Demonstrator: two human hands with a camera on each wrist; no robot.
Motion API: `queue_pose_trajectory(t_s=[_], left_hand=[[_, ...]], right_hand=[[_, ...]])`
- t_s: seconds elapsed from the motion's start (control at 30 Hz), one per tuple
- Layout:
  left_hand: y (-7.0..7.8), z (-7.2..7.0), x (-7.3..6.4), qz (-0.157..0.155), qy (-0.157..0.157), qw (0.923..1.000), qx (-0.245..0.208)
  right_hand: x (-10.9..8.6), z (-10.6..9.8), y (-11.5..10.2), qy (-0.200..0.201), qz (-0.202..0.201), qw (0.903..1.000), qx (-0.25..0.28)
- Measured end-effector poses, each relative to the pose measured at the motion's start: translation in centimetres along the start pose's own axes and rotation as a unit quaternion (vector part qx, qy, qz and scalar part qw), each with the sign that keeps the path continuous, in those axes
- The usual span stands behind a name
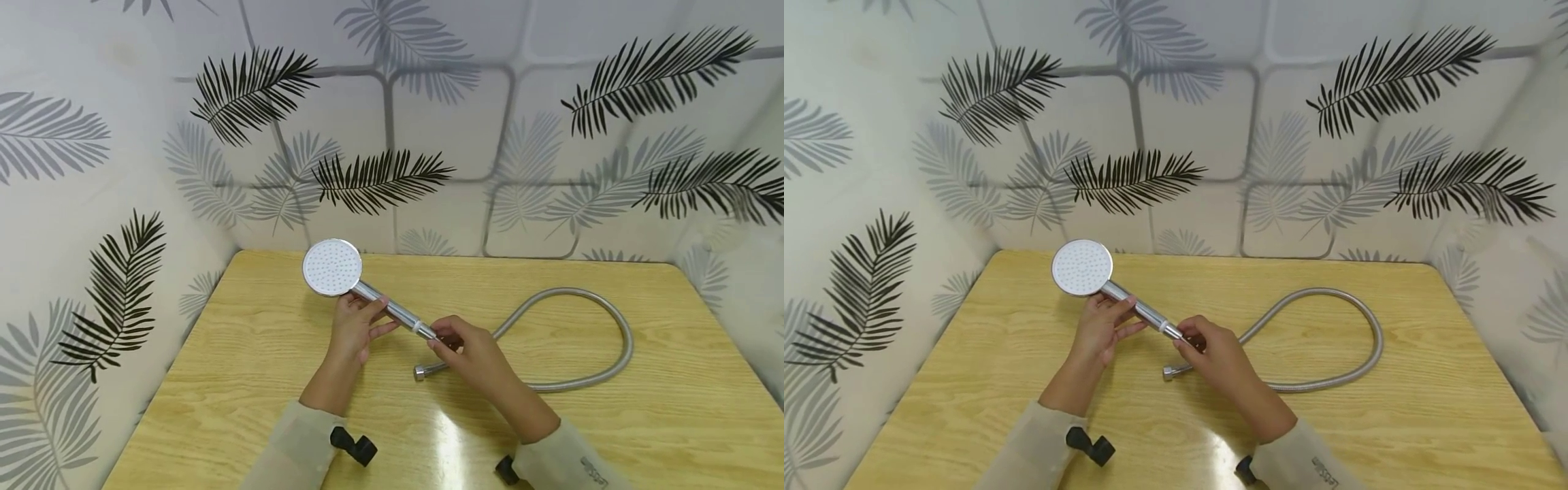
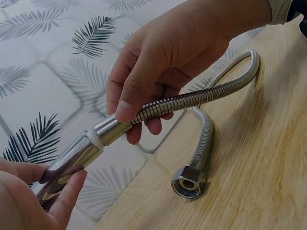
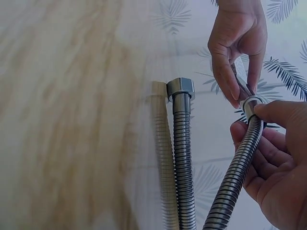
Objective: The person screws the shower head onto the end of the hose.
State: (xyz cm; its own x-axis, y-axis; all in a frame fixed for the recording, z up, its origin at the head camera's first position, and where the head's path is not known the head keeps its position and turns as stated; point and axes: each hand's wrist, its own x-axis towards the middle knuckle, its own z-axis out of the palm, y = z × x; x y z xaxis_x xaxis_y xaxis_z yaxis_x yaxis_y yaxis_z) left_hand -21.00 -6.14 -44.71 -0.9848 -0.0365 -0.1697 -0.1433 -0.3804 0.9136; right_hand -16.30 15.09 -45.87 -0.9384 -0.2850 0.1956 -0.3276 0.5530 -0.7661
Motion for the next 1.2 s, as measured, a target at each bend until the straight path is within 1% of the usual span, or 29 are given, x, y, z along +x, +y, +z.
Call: queue_pose_trajectory(t_s=[0.13,0.27,0.43,0.67,0.87,0.97,1.2], left_hand=[[-0.07,0.02,0.06,0.005,-0.001,1.0,0.0],[-0.21,0.11,0.08,0.007,-0.002,1.0,-0.002],[-0.23,0.21,-0.05,0.014,0.0,0.9999,0.001],[-0.31,0.17,-0.04,0.01,0.002,0.9999,0.004],[-0.45,0.17,0.12,0.004,0.012,0.9999,-0.005],[-0.45,0.18,0.14,0.006,0.012,0.9999,-0.008],[-0.43,0.25,0.14,0.009,0.009,0.9999,-0.009]], right_hand=[[0.08,0.05,-0.23,0.002,0.002,0.9999,0.017],[0.1,0.12,-0.33,0.003,-0.002,0.9997,0.025],[0.13,0.13,-0.37,0.0,0.004,0.9995,0.031],[0.16,0.15,-0.37,-0.003,0.002,0.9995,0.03],[0.07,0.11,-0.25,-0.009,-0.006,0.9997,0.024],[0.04,0.08,-0.17,-0.011,-0.011,0.9997,0.019],[0.01,-0.02,-0.09,-0.023,-0.021,0.9991,0.029]])
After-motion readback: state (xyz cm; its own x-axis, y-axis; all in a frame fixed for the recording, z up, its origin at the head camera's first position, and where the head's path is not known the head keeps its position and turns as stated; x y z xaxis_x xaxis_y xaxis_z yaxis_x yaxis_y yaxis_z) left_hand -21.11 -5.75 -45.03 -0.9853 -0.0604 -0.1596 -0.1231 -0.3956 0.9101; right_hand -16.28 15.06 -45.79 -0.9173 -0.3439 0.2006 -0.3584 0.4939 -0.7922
